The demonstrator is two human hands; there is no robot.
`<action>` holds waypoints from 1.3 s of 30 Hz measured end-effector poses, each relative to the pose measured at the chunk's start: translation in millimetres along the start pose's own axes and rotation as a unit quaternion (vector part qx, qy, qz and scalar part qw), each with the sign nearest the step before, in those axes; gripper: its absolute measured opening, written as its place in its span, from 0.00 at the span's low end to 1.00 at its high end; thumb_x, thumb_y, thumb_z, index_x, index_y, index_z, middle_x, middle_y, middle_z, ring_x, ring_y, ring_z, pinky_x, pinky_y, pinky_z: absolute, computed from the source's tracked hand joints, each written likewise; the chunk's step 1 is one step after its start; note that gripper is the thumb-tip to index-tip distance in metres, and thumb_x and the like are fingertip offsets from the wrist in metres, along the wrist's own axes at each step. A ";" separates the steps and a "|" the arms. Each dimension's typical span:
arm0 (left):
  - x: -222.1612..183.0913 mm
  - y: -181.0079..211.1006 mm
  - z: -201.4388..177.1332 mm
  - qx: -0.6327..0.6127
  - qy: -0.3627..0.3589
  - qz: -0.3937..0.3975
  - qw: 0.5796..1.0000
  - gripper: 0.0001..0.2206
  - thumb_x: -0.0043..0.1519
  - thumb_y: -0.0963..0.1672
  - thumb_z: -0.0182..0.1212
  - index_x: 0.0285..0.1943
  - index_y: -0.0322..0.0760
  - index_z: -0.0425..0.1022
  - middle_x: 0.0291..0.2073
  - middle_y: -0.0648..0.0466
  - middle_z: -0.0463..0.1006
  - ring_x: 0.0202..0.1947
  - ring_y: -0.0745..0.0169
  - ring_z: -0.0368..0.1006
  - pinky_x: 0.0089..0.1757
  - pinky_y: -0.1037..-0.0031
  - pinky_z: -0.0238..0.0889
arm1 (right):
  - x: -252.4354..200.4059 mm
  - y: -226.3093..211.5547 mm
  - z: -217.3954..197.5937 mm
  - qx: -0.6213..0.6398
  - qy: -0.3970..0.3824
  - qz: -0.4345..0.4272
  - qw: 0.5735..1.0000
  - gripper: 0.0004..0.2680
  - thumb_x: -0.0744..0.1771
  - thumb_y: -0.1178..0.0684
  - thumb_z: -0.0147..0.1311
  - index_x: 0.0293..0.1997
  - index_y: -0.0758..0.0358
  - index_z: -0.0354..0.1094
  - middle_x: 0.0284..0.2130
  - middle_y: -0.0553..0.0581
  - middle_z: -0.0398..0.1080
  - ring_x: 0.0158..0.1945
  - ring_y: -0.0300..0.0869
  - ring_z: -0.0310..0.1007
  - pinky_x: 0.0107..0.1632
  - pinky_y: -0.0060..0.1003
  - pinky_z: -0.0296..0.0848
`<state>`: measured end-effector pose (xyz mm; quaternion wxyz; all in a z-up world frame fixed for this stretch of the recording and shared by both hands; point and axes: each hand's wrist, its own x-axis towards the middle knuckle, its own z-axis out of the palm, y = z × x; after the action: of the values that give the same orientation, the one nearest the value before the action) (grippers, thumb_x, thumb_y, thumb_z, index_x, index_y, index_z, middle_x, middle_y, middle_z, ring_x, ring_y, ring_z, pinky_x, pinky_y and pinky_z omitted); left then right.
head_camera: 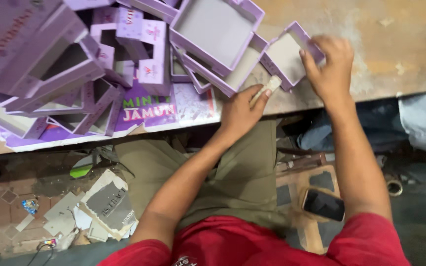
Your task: The person assembles small purple cardboard boxes by folding flaps and inserting white inserts. They handle each box one at a time, placing completed units aside on the table.
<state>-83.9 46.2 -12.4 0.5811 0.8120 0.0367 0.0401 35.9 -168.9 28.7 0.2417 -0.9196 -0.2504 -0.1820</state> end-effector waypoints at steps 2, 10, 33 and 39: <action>-0.4 1.4 -1.2 0.001 -0.006 0.006 1.000 0.17 0.64 0.52 0.57 0.53 0.42 0.80 0.32 0.45 0.83 0.33 0.48 0.81 0.37 0.64 0.71 | 10.5 22.4 10.2 -0.020 0.046 -0.069 0.996 0.14 0.65 0.57 0.64 0.54 0.70 0.73 0.54 0.70 0.71 0.58 0.63 0.65 0.62 0.53 0.62; -2.2 2.3 -7.3 0.032 0.009 0.082 0.996 0.09 0.62 0.46 0.59 0.42 0.34 0.74 0.27 0.43 0.78 0.30 0.43 0.78 0.33 0.59 0.68 | 46.0 121.2 64.7 -0.006 -0.092 0.162 0.983 0.11 0.70 0.62 0.47 0.60 0.71 0.63 0.50 0.74 0.73 0.52 0.63 0.72 0.58 0.49 0.73; 108.3 -5.6 94.8 0.526 0.072 0.407 0.743 0.12 0.49 0.41 0.61 0.40 0.25 0.80 0.25 0.52 0.76 0.26 0.64 0.76 0.24 0.74 0.69 | -78.2 23.8 12.1 0.098 0.118 0.035 0.987 0.21 0.67 0.70 0.43 0.68 0.63 0.44 0.60 0.69 0.52 0.64 0.59 0.60 0.73 0.47 0.59; 89.6 -2.8 95.4 0.422 -0.069 0.440 0.790 0.06 0.53 0.39 0.60 0.35 0.28 0.79 0.30 0.45 0.80 0.29 0.54 0.79 0.30 0.67 0.72 | -77.4 33.7 7.8 0.091 0.088 0.033 0.991 0.23 0.68 0.69 0.45 0.70 0.62 0.41 0.66 0.72 0.47 0.70 0.62 0.55 0.76 0.49 0.54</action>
<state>15.4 -33.2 -43.7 0.1013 0.9051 -0.3521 0.2157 -6.5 -219.1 -24.8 0.3513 -0.8821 -0.2130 -0.2304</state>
